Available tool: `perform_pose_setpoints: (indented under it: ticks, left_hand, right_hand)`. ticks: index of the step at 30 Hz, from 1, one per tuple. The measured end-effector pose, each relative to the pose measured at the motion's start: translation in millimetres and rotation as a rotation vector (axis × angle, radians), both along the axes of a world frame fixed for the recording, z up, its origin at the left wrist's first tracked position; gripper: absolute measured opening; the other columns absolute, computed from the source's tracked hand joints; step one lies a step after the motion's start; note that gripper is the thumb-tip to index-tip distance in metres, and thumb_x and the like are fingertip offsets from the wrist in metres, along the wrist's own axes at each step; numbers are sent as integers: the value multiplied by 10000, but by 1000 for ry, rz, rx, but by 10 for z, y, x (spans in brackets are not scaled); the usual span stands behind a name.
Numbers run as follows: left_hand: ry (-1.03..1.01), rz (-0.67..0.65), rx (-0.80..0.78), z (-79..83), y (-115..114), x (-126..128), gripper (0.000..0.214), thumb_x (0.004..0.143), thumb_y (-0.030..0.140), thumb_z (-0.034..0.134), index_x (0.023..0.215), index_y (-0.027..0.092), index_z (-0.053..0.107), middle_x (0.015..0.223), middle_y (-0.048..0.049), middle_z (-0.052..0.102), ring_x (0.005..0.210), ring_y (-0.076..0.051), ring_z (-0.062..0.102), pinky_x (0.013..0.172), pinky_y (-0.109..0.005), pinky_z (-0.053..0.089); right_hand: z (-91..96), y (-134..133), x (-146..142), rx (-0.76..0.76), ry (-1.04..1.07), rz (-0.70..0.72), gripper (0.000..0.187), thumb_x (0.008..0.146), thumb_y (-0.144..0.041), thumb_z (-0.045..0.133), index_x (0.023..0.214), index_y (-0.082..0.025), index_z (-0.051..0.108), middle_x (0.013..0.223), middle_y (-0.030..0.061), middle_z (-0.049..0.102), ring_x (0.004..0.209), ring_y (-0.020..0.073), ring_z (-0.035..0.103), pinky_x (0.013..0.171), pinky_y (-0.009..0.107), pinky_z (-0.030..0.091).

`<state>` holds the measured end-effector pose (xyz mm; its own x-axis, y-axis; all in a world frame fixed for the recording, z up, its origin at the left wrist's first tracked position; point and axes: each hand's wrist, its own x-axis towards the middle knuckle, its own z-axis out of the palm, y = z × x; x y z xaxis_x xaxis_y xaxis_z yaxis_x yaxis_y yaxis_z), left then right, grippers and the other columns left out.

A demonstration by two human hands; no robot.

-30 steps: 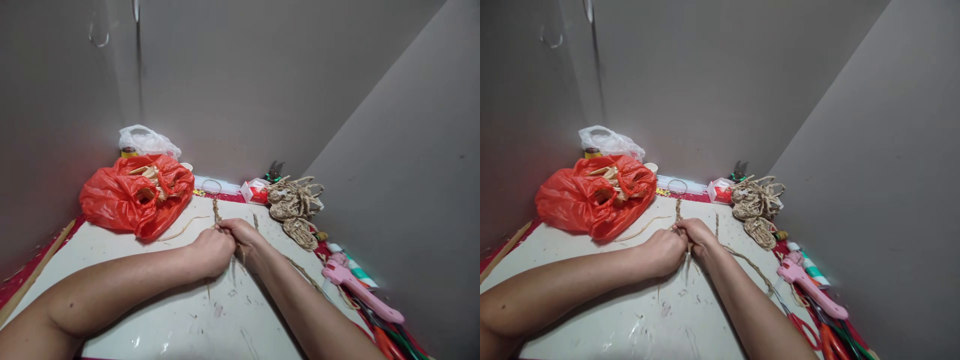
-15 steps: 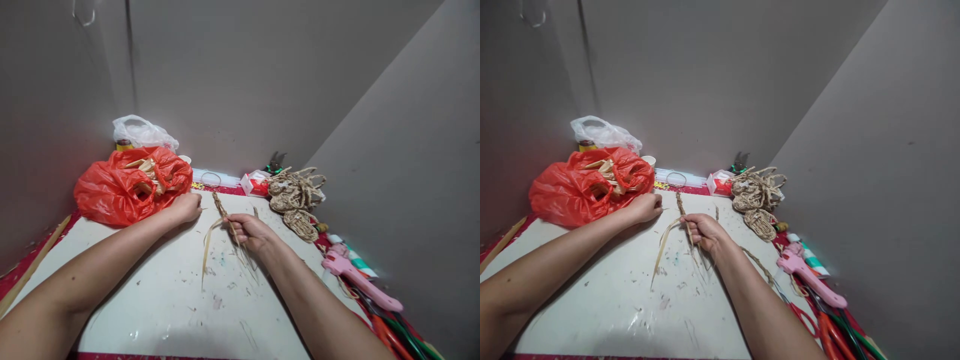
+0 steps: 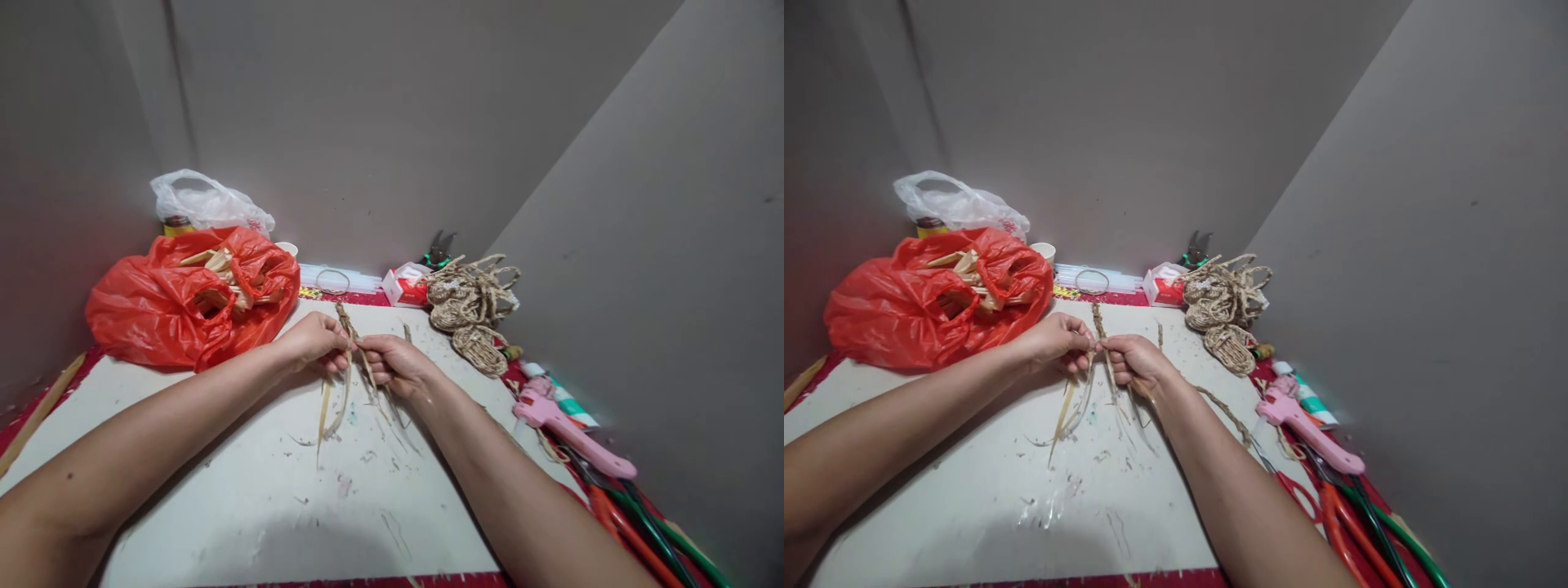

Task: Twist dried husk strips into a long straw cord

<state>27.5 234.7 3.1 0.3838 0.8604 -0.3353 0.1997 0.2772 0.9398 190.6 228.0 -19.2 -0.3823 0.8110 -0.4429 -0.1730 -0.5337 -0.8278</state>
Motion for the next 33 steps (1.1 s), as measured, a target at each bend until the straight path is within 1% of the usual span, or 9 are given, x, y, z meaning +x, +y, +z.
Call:
perform_pose_setpoints:
  ticks: [4,11,16,21,26,28,31,32,33]
  left_hand:
    - [-47,73,-27,-50,-51,56,71,726,94,564,669,116,527,517,-40,610,460,-125,590,420,-199,443]
    - [-38,84,-35,23,-172,147,134,758,47,491,645,120,484,512,-34,605,414,-107,566,408,-197,446]
    - [-35,127,-30,-18,-169,163,169,761,58,491,600,108,490,505,-34,593,414,-101,564,416,-197,447]
    - [-62,159,32,-72,-205,208,173,749,50,484,591,121,473,489,-25,581,387,-91,537,393,-189,412]
    - [-46,114,39,-66,-190,201,160,760,114,510,604,127,483,512,-20,578,403,-88,527,417,-202,411]
    - [1,138,153,-87,-122,159,145,753,148,520,611,129,498,539,-9,576,421,-76,513,439,-199,406]
    - [47,229,415,-157,7,96,5,706,133,552,701,132,553,637,7,591,505,-58,515,515,-180,413]
    - [34,221,426,-179,40,86,50,699,122,553,746,134,564,672,6,597,534,-56,519,539,-175,414]
    - [0,186,382,-195,62,84,83,704,115,542,782,134,564,696,-1,601,552,-57,523,552,-174,415]
  right_hand:
    - [-9,-28,-30,58,-38,-26,216,707,-180,578,577,-165,407,399,-117,229,342,11,101,304,133,89]
    - [-26,-27,-38,83,-45,-33,273,689,-219,603,556,-172,370,387,-117,244,329,2,115,313,141,78]
    - [-31,-32,-40,88,-41,-60,270,680,-224,615,561,-170,378,385,-113,264,330,3,132,312,139,84]
    - [-3,-78,-81,126,-83,-96,210,666,-220,631,582,-152,451,377,-106,294,324,6,159,302,136,109]
    - [34,-94,-92,148,-106,-162,231,674,-193,621,538,-150,440,362,-105,270,316,3,148,291,134,119]
    - [43,-80,-73,114,-63,-135,194,689,-167,601,559,-139,460,375,-113,243,323,1,126,289,128,110]
    - [50,-47,-36,41,32,-81,94,720,-129,555,636,-110,518,403,-125,198,337,3,98,291,118,99]
    - [52,-36,-25,17,59,-72,84,731,-122,541,650,-108,523,411,-125,189,340,5,92,291,116,101]
    - [54,-26,-17,-3,78,-63,90,743,-119,526,654,-108,520,416,-124,185,343,8,88,289,114,103]
